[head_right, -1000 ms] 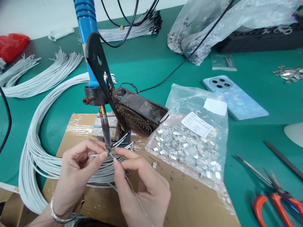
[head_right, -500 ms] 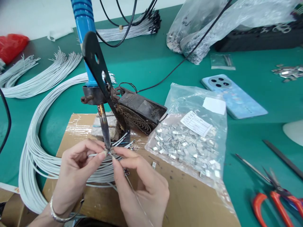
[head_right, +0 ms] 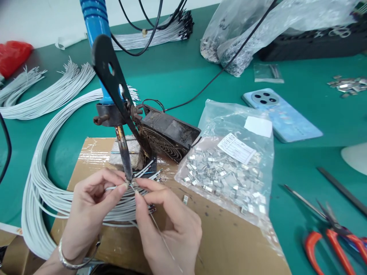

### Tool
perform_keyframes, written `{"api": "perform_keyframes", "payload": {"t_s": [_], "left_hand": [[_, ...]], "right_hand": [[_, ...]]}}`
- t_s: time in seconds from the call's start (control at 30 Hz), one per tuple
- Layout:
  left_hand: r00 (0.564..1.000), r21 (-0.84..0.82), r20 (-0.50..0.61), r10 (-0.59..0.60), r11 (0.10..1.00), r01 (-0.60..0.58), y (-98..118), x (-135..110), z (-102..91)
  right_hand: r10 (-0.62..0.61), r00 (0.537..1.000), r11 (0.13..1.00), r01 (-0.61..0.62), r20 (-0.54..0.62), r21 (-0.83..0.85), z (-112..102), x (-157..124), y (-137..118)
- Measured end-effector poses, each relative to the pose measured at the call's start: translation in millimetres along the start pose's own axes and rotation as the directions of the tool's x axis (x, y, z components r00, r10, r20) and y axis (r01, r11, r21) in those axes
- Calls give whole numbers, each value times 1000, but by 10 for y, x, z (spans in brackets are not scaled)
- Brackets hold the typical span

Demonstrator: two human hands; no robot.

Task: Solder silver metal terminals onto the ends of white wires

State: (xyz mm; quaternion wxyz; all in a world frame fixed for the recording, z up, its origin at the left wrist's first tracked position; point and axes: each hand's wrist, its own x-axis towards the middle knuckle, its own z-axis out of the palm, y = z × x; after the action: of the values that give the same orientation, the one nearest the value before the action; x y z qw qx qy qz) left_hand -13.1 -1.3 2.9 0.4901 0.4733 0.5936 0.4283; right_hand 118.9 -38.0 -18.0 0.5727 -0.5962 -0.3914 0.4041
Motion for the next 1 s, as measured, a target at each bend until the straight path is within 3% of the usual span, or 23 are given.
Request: {"api": "perform_keyframes", "payload": {"t_s": [0.5,0.8,1.0], "left_hand": [[999,-47,9,-54,997,54,-28,-4,13],[998,-104,12,-55,993,56,-9,-6,31],[999,-28,-21,-37,999,37,16,-11,31]], "right_hand": [[52,999,998,-52,-2,39,17,-8,-3],[20,1000,999,-20,-8,32,28,3,-7],[23,1000,1000,-23,7,8,8,6,4]]}}
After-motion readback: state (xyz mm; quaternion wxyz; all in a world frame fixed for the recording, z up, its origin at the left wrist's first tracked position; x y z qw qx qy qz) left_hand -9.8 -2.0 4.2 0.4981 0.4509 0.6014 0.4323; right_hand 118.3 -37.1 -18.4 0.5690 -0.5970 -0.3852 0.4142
